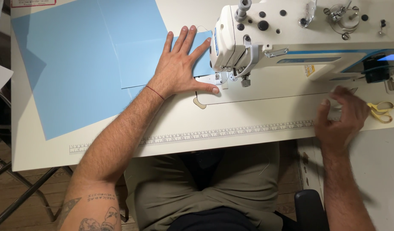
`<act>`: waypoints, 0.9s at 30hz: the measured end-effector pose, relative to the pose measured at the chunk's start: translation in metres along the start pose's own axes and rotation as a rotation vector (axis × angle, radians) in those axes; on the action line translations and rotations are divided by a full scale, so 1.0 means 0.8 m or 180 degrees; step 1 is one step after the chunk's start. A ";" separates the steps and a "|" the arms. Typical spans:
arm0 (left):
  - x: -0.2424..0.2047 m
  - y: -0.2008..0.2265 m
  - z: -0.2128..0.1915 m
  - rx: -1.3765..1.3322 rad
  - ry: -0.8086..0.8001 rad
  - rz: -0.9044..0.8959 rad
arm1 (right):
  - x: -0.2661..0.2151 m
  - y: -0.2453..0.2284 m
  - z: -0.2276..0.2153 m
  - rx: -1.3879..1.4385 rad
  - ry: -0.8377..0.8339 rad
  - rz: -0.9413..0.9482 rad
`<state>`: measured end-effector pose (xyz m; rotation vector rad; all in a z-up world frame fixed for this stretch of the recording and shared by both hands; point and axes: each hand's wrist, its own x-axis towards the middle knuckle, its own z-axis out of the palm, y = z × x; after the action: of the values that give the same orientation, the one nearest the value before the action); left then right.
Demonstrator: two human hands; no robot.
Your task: Preparing and cutting blue leather material at a sewing station
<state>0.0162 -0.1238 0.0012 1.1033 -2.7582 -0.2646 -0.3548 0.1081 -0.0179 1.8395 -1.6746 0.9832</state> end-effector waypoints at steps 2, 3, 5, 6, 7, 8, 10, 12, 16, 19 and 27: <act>0.000 0.000 -0.001 0.0008 -0.0049 -0.0005 | -0.012 0.014 0.008 -0.0080 -0.0005 0.0070; 0.000 0.001 -0.002 0.0014 -0.0096 -0.0005 | -0.019 0.021 0.010 -0.0166 -0.0009 0.0140; 0.000 0.000 0.001 0.0021 -0.0061 0.0021 | -0.020 0.021 0.010 -0.0198 0.0010 0.0139; -0.001 -0.001 0.002 0.0027 -0.0026 0.0029 | -0.019 0.020 0.010 -0.0218 0.0023 0.0128; -0.002 -0.001 0.001 0.0030 -0.0024 0.0022 | -0.007 0.010 0.007 -0.0212 0.0024 0.0125; -0.002 -0.001 0.000 0.0021 -0.0025 0.0015 | 0.003 0.000 0.002 -0.0118 0.0072 -0.0075; -0.002 0.000 0.000 0.0012 -0.0020 0.0009 | 0.012 -0.012 -0.004 -0.0025 0.0125 -0.0278; -0.003 0.000 0.001 -0.0045 0.0035 -0.0027 | 0.010 -0.017 -0.004 -0.0122 0.0363 -0.0095; -0.005 -0.007 0.009 0.0048 0.0146 0.0000 | 0.014 -0.022 -0.007 -0.0089 0.0337 -0.0162; -0.005 -0.015 0.009 0.0137 0.0344 0.0044 | 0.018 -0.022 -0.007 -0.0087 0.0361 -0.0237; -0.031 -0.018 -0.008 0.0940 0.0480 -0.0156 | -0.009 0.019 -0.028 0.0126 0.0481 0.0156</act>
<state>0.0452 -0.1178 0.0024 1.2015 -2.6950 0.2200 -0.3741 0.1273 -0.0108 1.7100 -1.6269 1.1532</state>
